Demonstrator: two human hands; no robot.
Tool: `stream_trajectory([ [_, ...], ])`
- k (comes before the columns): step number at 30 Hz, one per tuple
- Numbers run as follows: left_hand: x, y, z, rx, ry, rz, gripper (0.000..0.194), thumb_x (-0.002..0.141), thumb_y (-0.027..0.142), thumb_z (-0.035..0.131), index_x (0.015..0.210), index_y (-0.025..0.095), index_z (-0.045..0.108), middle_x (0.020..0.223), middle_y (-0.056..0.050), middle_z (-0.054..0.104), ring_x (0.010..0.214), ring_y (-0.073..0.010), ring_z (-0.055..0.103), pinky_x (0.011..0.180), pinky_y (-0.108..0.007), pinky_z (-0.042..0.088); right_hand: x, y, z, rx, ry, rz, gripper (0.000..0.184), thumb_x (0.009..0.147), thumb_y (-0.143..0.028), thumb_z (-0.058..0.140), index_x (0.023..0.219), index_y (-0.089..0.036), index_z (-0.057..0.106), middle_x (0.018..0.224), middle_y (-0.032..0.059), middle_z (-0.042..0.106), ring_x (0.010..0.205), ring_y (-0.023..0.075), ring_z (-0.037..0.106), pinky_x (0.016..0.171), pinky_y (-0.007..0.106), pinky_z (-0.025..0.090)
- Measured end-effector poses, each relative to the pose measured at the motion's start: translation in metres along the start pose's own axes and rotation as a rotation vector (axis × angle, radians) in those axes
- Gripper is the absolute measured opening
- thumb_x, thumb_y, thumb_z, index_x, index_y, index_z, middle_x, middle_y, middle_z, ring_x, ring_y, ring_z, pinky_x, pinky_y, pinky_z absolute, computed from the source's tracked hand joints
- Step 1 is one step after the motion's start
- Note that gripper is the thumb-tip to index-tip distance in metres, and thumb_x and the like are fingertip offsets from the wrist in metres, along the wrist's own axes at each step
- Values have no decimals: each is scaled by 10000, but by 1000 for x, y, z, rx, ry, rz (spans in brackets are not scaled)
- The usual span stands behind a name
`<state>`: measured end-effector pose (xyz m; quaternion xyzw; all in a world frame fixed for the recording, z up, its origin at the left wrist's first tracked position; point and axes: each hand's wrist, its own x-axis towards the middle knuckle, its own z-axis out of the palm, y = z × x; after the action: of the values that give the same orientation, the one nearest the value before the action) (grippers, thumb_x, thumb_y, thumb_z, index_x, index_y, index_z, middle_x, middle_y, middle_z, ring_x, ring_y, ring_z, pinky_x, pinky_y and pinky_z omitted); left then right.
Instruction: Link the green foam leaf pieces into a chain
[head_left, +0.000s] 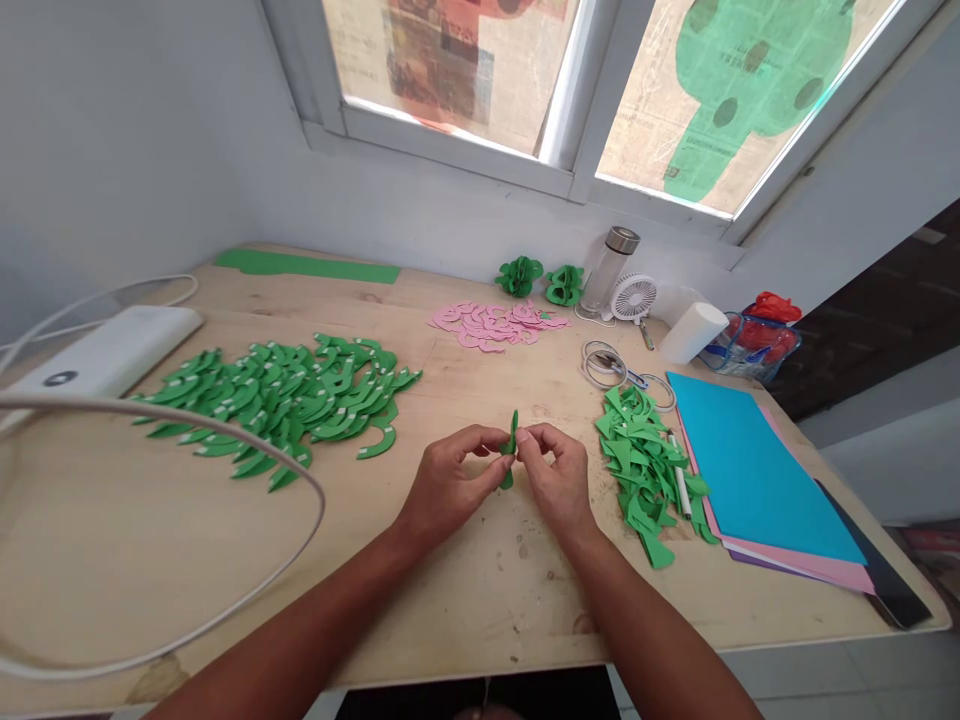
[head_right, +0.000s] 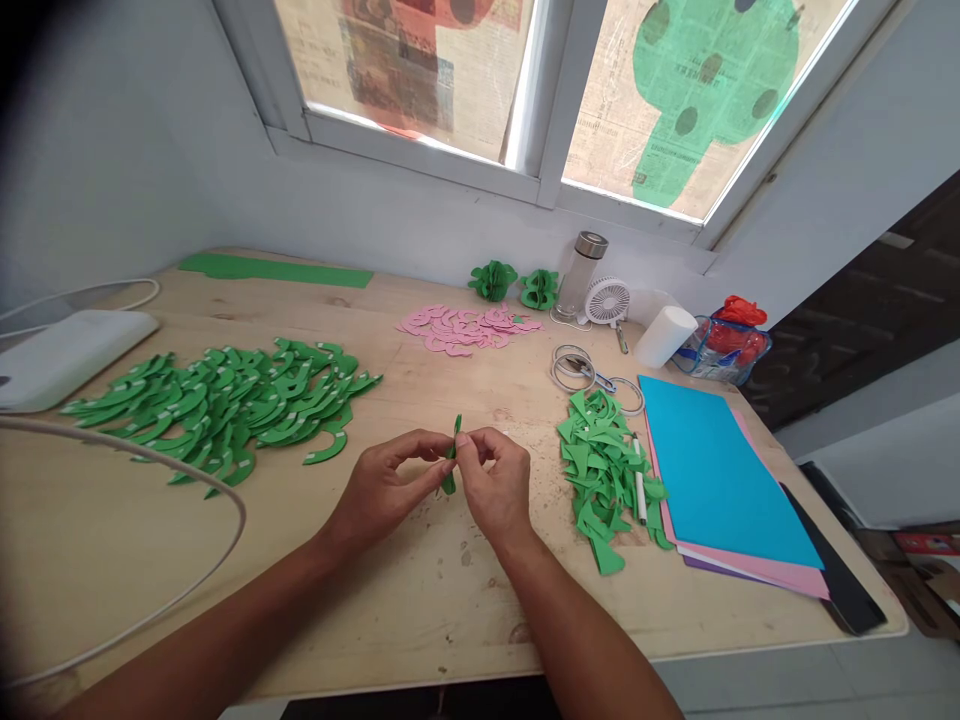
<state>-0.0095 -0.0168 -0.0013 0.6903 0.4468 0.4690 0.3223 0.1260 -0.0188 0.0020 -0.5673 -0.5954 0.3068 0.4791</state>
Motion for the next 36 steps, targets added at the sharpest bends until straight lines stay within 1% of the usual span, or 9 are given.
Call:
stream_trajectory([
  [7, 1, -2, 0, -81, -29, -80, 129, 734, 225, 603, 823, 179, 684, 796, -31, 700, 731, -161, 624, 704, -282, 502, 0, 1, 0, 10, 15, 10, 231, 780, -290, 500, 625, -157, 609, 565, -13, 565, 552, 113, 493, 574, 229, 396],
  [13, 1, -9, 1, -226, -58, -180, 167, 734, 287, 617, 837, 171, 680, 789, -38, 694, 682, -154, 618, 636, -263, 509, 1, 1, 0, -7, 35, 11, 217, 764, -274, 503, 605, -160, 598, 534, -24, 535, 529, 108, 470, 551, 221, 384],
  [17, 1, -9, 0, -320, -77, -236, 185, 740, 293, 605, 847, 159, 676, 822, -54, 687, 711, -160, 612, 612, -252, 501, 2, 2, 0, -13, 35, 3, 211, 761, -264, 501, 610, -162, 607, 532, -21, 550, 531, 110, 477, 547, 218, 386],
  [21, 3, -6, -1, -394, -52, -309, 191, 732, 269, 588, 865, 156, 664, 823, -52, 674, 755, -172, 610, 623, -256, 495, 1, 3, 0, -52, 30, -7, 215, 768, -270, 499, 630, -160, 623, 546, -14, 564, 543, 115, 488, 561, 223, 394],
  [24, 4, -4, 0, -439, -28, -334, 193, 714, 254, 588, 865, 160, 664, 823, -42, 670, 767, -170, 603, 655, -262, 489, 1, 4, 0, -84, 23, -21, 217, 771, -270, 499, 638, -160, 631, 564, -9, 577, 545, 116, 491, 576, 230, 399],
  [27, 5, -2, 0, -455, -31, -348, 176, 694, 258, 600, 820, 160, 674, 734, -19, 649, 655, -137, 568, 582, -234, 455, 1, 4, 0, -113, 15, -48, 215, 774, -266, 497, 646, -163, 636, 575, -8, 583, 547, 117, 492, 584, 235, 398],
  [30, 6, -4, -1, -490, -53, -398, 184, 683, 292, 624, 788, 150, 675, 652, -4, 603, 542, -103, 496, 503, -216, 402, 1, 6, 1, -139, 7, -84, 214, 776, -270, 499, 640, -168, 628, 571, -9, 581, 544, 117, 491, 587, 238, 394],
  [33, 6, -7, -1, -547, -73, -448, 192, 663, 304, 659, 761, 139, 662, 638, -6, 585, 543, -99, 485, 508, -215, 395, 0, 6, 1, -167, 4, -113, 217, 778, -274, 499, 622, -173, 611, 558, -11, 571, 538, 116, 485, 580, 237, 391],
  [36, 6, -10, -1, -578, -77, -469, 188, 651, 304, 679, 732, 138, 650, 616, 0, 570, 539, -97, 481, 506, -212, 388, -1, 4, 1, -191, 8, -135, 217, 781, -271, 495, 618, -176, 602, 563, -7, 571, 544, 119, 486, 581, 238, 391],
])
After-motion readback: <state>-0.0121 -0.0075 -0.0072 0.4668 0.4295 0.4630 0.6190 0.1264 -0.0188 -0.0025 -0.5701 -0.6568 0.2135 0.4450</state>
